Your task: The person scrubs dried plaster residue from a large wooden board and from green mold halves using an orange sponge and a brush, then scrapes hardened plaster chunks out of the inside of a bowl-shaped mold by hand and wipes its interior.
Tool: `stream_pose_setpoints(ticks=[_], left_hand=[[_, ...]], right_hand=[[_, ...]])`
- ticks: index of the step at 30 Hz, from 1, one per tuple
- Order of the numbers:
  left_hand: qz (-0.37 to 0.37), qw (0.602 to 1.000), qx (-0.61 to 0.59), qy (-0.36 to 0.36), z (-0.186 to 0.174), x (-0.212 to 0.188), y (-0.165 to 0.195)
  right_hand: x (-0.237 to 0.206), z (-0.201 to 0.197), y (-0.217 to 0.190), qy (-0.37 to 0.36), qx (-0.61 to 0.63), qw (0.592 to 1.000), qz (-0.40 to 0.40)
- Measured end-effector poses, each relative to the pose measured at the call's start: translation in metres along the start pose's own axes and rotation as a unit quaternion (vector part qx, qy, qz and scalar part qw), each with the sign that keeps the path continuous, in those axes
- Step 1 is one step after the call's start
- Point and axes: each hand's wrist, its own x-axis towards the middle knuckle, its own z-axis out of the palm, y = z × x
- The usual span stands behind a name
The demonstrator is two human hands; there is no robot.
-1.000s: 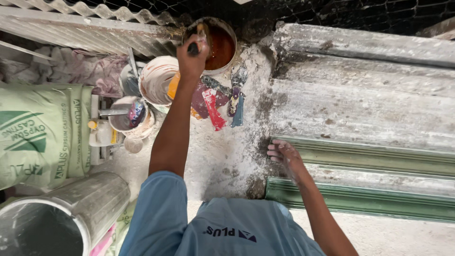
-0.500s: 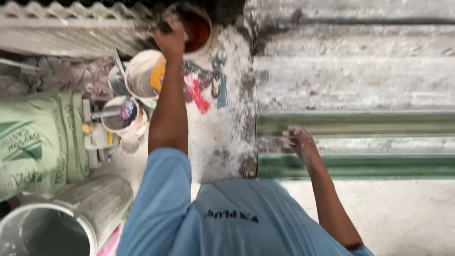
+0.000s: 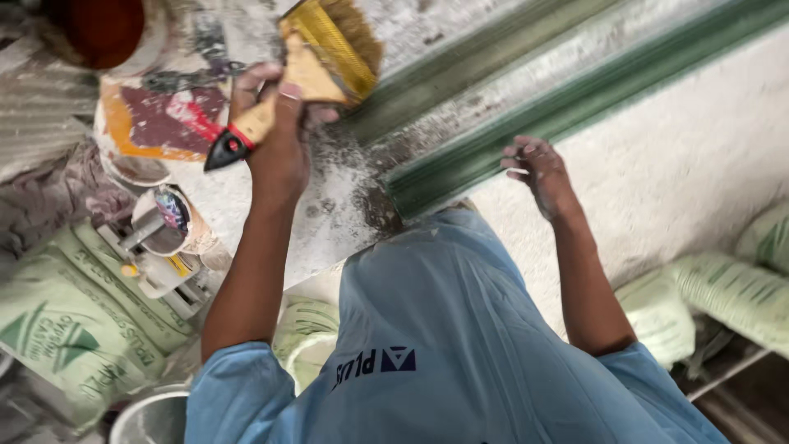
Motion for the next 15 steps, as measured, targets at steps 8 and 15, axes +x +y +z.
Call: stream_pose_setpoints(ticks=[8,15], left_hand=[[0.092,0.780,0.367,-0.499,0.156,-0.015,0.002],[0.253,0.792,0.317,-0.457,0.301,-0.003,-0.037]], right_hand=[[-0.063,-0.076,-0.003,0.095,0.055,0.993,-0.034],[-0.075,-0.190,0.018,0.073,0.082,0.991,-0.079]])
